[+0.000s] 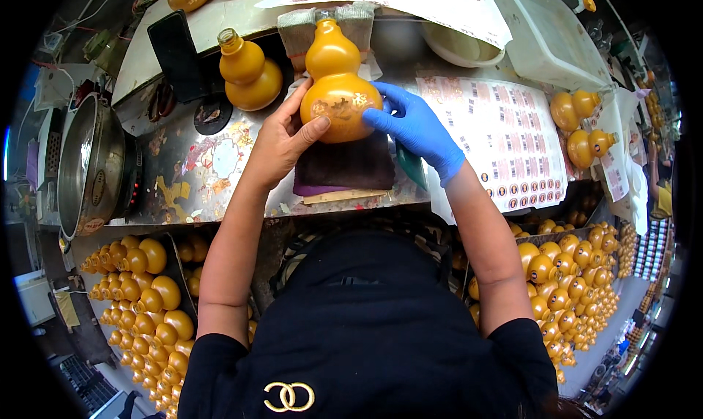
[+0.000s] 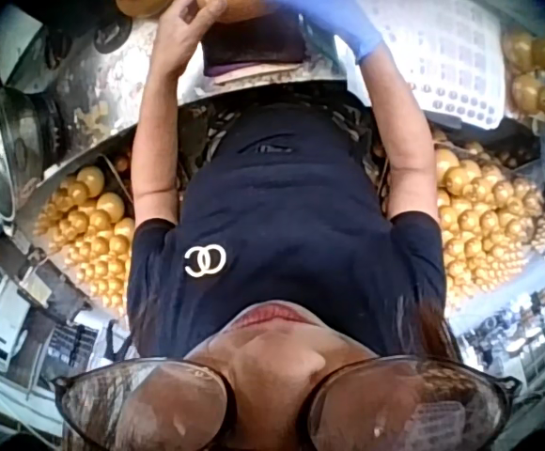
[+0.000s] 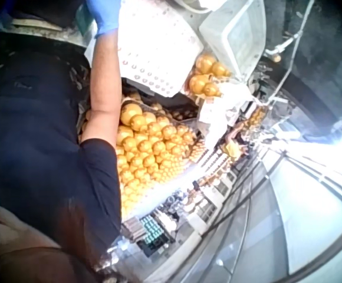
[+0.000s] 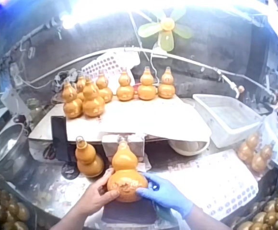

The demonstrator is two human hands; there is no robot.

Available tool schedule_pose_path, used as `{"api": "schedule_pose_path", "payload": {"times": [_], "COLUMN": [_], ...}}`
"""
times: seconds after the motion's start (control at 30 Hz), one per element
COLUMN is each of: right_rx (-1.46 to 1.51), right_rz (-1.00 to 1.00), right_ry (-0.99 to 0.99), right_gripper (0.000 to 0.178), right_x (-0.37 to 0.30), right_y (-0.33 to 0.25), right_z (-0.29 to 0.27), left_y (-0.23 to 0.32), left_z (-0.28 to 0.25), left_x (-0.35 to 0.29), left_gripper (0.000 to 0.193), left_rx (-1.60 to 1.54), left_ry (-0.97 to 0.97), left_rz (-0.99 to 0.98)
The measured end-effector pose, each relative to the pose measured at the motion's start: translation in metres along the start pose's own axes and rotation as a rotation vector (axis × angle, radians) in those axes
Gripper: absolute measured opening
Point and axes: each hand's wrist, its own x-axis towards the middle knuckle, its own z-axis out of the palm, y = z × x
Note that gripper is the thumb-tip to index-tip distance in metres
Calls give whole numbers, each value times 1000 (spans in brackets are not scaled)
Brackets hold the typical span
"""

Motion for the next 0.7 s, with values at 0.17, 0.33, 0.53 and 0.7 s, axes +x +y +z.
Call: {"api": "schedule_pose_path", "payload": {"times": [0.17, 0.33, 0.53, 0.7], "right_rx": [45, 83, 108, 355], "right_rz": [32, 12, 37, 118], "right_ry": [4, 9, 4, 90], "right_gripper": [64, 63, 62, 51], "right_x": [-3, -1, -1, -2], "right_y": [-5, 0, -2, 9], "right_z": [0, 1, 1, 3], "left_y": [-2, -2, -3, -6], "left_z": [-1, 0, -3, -6], "left_x": [2, 1, 0, 3], "left_gripper": [81, 81, 81, 80], "left_rx": [9, 21, 13, 4], "left_ry": [6, 5, -3, -31], "left_rz": [-9, -2, -15, 2]}}
